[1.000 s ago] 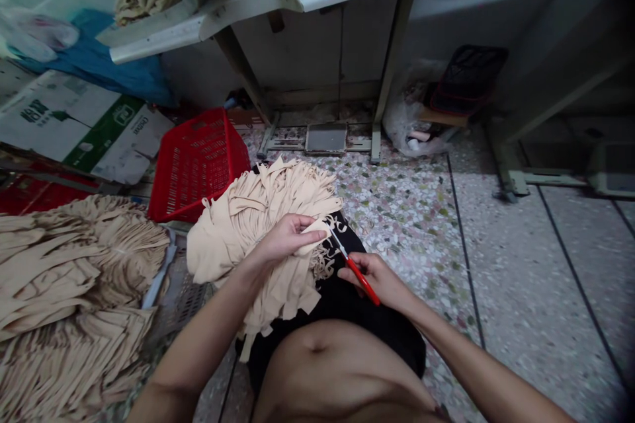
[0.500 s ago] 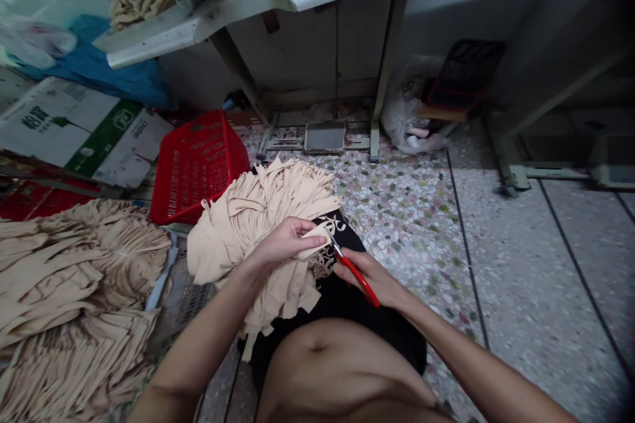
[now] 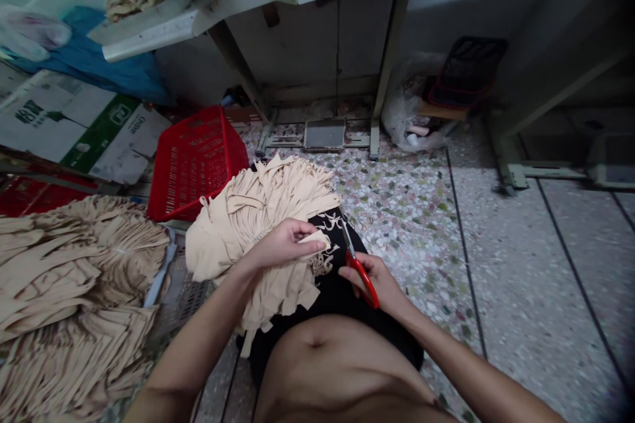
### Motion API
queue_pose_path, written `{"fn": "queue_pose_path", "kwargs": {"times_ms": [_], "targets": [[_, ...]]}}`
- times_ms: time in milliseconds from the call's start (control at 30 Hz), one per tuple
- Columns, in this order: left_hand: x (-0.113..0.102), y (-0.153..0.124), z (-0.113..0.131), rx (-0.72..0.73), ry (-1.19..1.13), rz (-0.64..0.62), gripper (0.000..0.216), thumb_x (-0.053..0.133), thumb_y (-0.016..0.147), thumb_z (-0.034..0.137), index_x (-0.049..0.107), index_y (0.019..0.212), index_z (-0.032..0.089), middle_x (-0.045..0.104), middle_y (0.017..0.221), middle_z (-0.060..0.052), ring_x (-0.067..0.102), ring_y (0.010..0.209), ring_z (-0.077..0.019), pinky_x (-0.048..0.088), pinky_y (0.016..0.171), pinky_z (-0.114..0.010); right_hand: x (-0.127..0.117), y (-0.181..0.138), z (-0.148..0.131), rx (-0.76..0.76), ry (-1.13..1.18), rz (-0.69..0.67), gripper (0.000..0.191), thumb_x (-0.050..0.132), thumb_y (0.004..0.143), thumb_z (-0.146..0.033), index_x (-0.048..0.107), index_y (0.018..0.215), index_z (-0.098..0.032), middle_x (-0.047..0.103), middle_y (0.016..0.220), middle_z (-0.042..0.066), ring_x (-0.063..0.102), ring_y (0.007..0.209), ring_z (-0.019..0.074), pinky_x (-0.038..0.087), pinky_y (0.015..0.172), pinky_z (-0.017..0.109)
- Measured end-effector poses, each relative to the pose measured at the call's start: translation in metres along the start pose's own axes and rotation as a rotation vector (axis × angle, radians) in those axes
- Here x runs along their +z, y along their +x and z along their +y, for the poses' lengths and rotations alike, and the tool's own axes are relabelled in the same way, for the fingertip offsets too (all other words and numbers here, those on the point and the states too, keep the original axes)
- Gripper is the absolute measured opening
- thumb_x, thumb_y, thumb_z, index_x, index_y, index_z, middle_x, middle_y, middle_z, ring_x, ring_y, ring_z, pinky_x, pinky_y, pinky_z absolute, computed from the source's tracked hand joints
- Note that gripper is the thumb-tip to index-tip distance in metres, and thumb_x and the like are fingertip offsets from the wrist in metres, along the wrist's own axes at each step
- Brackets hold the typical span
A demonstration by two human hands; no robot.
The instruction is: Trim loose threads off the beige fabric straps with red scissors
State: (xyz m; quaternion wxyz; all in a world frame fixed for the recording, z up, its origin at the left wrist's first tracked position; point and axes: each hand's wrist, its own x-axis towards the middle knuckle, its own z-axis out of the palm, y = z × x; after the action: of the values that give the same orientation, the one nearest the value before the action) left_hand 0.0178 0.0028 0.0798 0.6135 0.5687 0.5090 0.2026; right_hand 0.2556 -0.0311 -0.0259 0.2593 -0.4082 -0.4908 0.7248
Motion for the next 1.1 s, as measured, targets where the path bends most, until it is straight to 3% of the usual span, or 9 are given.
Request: {"fn": "queue_pose_path", "kwargs": {"times_ms": [67, 167, 233, 300, 433, 533, 667, 900, 1100], "targets": [[-0.002, -0.012, 0.004, 0.013, 0.063, -0.135, 0.03, 0.072, 0.09, 0.042, 0.078, 0.094, 0.013, 0.071, 0.086, -0.007, 0.061, 0.074, -0.0142, 0.045, 0.064, -0.023, -0.002, -0.001, 0.001, 0.011, 0.044, 0.022, 0.054, 0.068, 0.087, -0.068, 0.051, 0.067, -0.022, 0.053, 0.05, -0.004, 0.048, 0.042, 0.0119, 0.034, 0.044, 0.024], [-0.009, -0.032, 0.008, -0.079, 0.077, -0.498, 0.033, 0.079, 0.084, 0.04, 0.079, 0.107, 0.018, 0.073, 0.081, -0.007, 0.061, 0.065, -0.0136, 0.046, 0.056, -0.022, -0.008, 0.0, -0.004, -0.017, 0.064, 0.015, 0.058, 0.055, 0.093, -0.072, 0.052, 0.067, -0.021, 0.056, 0.054, -0.001, 0.051, 0.047, 0.0134, 0.038, 0.048, 0.026], [-0.015, -0.039, 0.009, -0.169, 0.029, -0.575, 0.039, 0.082, 0.081, 0.041, 0.077, 0.113, 0.019, 0.07, 0.072, -0.004, 0.061, 0.058, -0.0132, 0.045, 0.052, -0.022, -0.013, 0.004, -0.011, -0.039, 0.049, -0.02, 0.057, 0.05, 0.096, -0.073, 0.057, 0.073, -0.021, 0.06, 0.062, 0.001, 0.051, 0.051, 0.0139, 0.039, 0.05, 0.027], [-0.023, -0.039, 0.009, -0.186, 0.014, -0.366, 0.038, 0.078, 0.085, 0.043, 0.075, 0.113, 0.018, 0.069, 0.069, -0.003, 0.062, 0.056, -0.0136, 0.047, 0.053, -0.022, -0.015, 0.009, -0.018, -0.058, 0.043, -0.049, 0.057, 0.049, 0.096, -0.074, 0.06, 0.08, -0.02, 0.062, 0.068, 0.001, 0.052, 0.056, 0.0149, 0.039, 0.053, 0.028], [-0.037, -0.015, -0.002, -0.025, 0.195, 0.324, 0.029, 0.069, 0.091, 0.041, 0.073, 0.103, 0.014, 0.066, 0.074, -0.003, 0.059, 0.062, -0.0136, 0.044, 0.058, -0.023, -0.011, 0.019, -0.022, -0.067, 0.064, -0.074, 0.055, 0.053, 0.095, -0.072, 0.058, 0.078, -0.021, 0.058, 0.065, 0.0, 0.055, 0.06, 0.0168, 0.044, 0.06, 0.029], [-0.041, 0.007, -0.016, 0.03, 0.51, 0.525, 0.023, 0.068, 0.088, 0.033, 0.074, 0.102, 0.015, 0.065, 0.076, -0.003, 0.057, 0.068, -0.0168, 0.041, 0.063, -0.027, -0.006, 0.024, -0.02, -0.066, 0.032, -0.092, 0.053, 0.054, 0.096, -0.069, 0.057, 0.075, -0.02, 0.058, 0.064, -0.001, 0.056, 0.06, 0.0168, 0.044, 0.061, 0.029], [-0.042, 0.025, -0.033, -0.021, 0.65, 0.552, 0.012, 0.068, 0.084, 0.027, 0.071, 0.09, 0.017, 0.064, 0.073, -0.002, 0.056, 0.067, -0.0169, 0.038, 0.063, -0.027, -0.002, 0.022, -0.016, -0.087, -0.026, -0.124, 0.053, 0.053, 0.099, -0.066, 0.056, 0.072, -0.02, 0.058, 0.064, 0.0, 0.055, 0.062, 0.0165, 0.044, 0.061, 0.029], [-0.057, 0.016, -0.03, 0.049, 0.019, 0.454, 0.028, 0.08, 0.074, 0.031, 0.064, 0.09, 0.014, 0.064, 0.085, -0.002, 0.058, 0.073, -0.012, 0.045, 0.068, -0.023, -0.007, 0.018, -0.019, -0.086, -0.047, -0.134, 0.053, 0.05, 0.101, -0.065, 0.055, 0.073, -0.02, 0.057, 0.065, 0.001, 0.055, 0.062, 0.0162, 0.043, 0.061, 0.029], [-0.044, 0.005, -0.022, -0.021, -0.231, 0.266, 0.044, 0.09, 0.07, 0.036, 0.065, 0.095, 0.011, 0.065, 0.084, -0.002, 0.06, 0.074, -0.0107, 0.046, 0.072, -0.023, -0.005, 0.011, -0.03, -0.05, -0.102, -0.315, 0.054, 0.051, 0.097, -0.07, 0.052, 0.077, -0.02, 0.053, 0.069, -0.001, 0.05, 0.062, 0.0148, 0.043, 0.059, 0.027]]}}
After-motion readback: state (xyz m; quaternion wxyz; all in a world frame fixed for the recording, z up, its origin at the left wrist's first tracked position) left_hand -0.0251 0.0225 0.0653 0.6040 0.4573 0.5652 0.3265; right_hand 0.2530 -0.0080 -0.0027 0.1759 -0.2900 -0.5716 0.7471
